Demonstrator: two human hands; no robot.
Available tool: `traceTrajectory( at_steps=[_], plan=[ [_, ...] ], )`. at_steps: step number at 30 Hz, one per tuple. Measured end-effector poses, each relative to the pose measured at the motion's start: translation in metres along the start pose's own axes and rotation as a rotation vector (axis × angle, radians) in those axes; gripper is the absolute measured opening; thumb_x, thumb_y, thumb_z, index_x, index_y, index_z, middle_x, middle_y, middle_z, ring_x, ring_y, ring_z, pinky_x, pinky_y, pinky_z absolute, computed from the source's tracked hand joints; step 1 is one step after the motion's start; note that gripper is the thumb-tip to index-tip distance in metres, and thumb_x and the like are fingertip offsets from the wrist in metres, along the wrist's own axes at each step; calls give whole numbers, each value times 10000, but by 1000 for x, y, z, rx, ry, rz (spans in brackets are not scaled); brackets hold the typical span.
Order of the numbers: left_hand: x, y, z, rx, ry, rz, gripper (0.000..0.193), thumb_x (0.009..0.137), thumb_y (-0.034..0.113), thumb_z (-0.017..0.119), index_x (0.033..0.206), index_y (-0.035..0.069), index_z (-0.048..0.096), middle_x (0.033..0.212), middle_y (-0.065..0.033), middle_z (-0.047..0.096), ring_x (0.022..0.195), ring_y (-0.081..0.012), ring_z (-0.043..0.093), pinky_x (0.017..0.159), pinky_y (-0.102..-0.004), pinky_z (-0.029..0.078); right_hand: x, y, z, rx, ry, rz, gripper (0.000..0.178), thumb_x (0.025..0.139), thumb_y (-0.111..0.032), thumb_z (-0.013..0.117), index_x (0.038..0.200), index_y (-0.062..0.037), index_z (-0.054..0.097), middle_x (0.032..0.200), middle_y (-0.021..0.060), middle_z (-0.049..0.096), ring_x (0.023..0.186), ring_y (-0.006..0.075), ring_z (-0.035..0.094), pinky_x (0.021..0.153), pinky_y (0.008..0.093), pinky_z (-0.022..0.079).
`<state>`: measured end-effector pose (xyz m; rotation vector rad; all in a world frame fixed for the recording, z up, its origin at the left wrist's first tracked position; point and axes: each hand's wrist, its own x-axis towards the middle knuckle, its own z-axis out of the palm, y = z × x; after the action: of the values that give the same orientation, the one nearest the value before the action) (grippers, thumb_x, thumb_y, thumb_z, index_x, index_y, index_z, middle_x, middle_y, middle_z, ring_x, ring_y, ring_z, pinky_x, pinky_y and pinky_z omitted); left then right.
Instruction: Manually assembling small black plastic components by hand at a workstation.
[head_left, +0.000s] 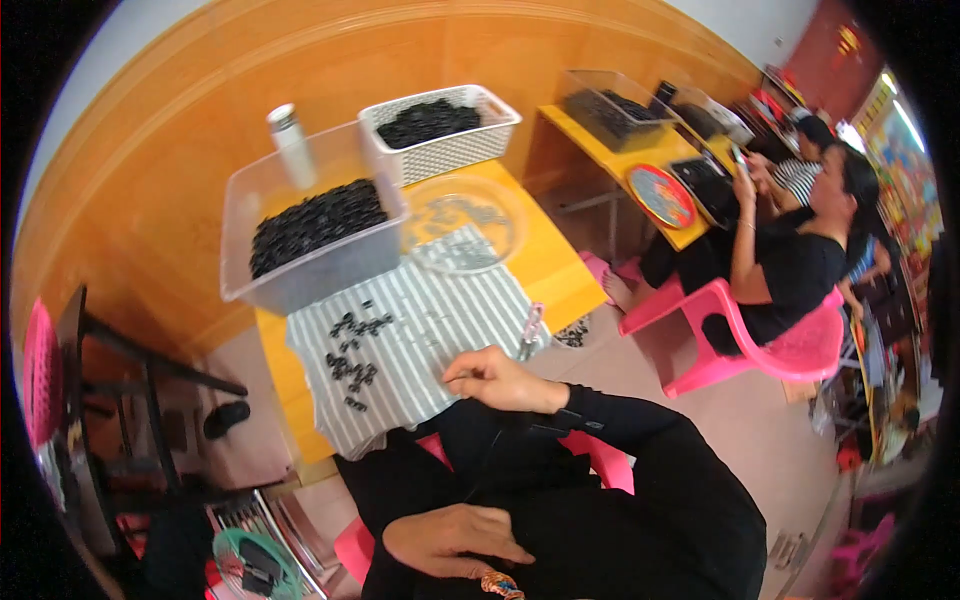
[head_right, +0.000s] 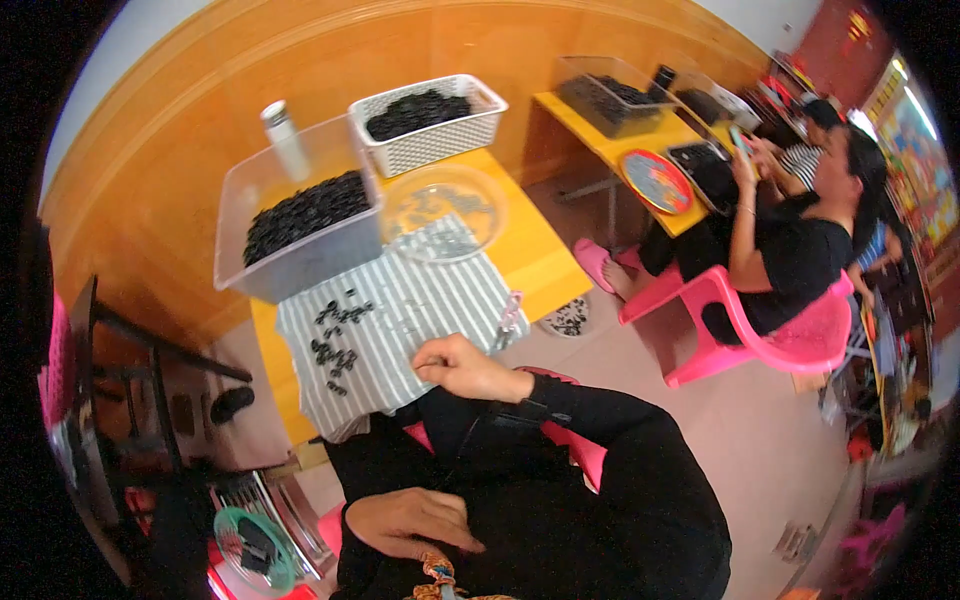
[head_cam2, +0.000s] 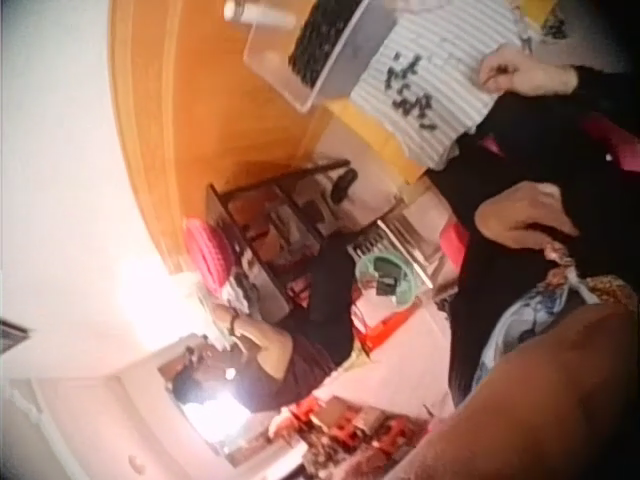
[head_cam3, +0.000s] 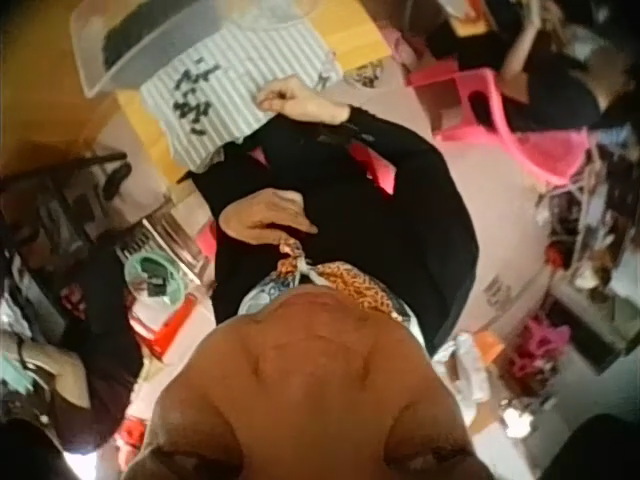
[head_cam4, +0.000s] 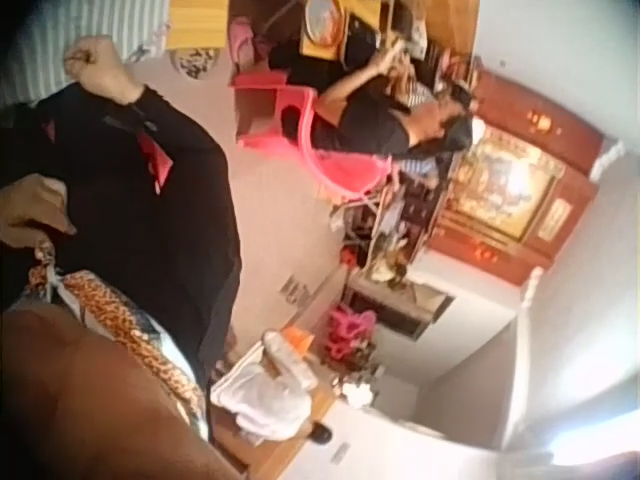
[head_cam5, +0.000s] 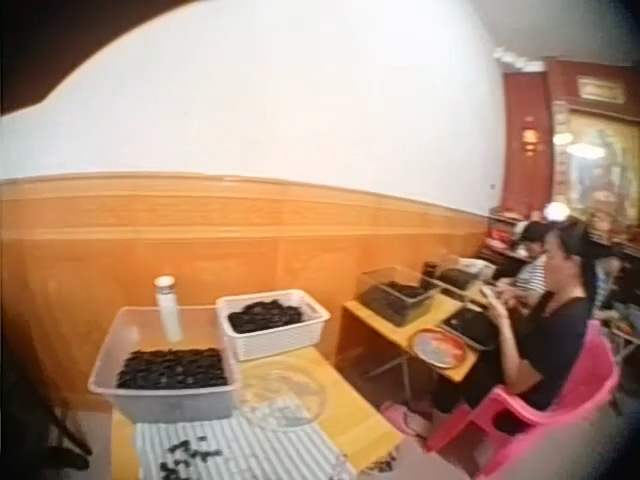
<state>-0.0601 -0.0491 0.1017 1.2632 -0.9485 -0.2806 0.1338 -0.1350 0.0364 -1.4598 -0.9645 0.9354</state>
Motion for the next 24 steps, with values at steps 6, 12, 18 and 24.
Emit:
traceTrajectory(
  at_steps=[6, 12, 18, 24],
  plan=[
    [-2, 23, 21, 5, -111, -258, 560, 923, 355, 475, 1272, -81, 433, 963, -164, 531, 824, -314, 516, 738, -392, 408, -7, -5, 3, -17, 20, -104, 98, 829, -24, 599, 916, 18, 617, 783, 33, 628, 712, 92, 546, 640, 252, 458],
    [8, 42, 32, 250, 113, -56, 592, 928, 389, 468, 1258, -100, 421, 1008, -224, 535, 844, -370, 530, 728, -400, 435, -10, 1, 6, -62, 42, -199, 105, 831, -22, 591, 924, 25, 608, 765, 48, 621, 705, 95, 545, 634, 262, 456],
    [-1, 29, 39, -36, 192, 206, 607, 898, 381, 544, 1273, -82, 427, 1011, -210, 556, 808, -329, 543, 670, -400, 438, -11, -3, 10, -101, -14, -188, 98, 826, -13, 587, 911, 33, 607, 778, 74, 629, 716, 122, 561, 645, 276, 459],
    [-10, 29, 31, 122, 212, -43, 655, 887, 459, 530, 1250, -83, 460, 1051, -222, 505, 878, -345, 522, 746, -393, 424, -7, 4, 7, -108, 0, -93, 103, 853, -21, 581, 942, 21, 610, 825, 55, 611, 759, 103, 549, 671, 252, 446]
  ],
)
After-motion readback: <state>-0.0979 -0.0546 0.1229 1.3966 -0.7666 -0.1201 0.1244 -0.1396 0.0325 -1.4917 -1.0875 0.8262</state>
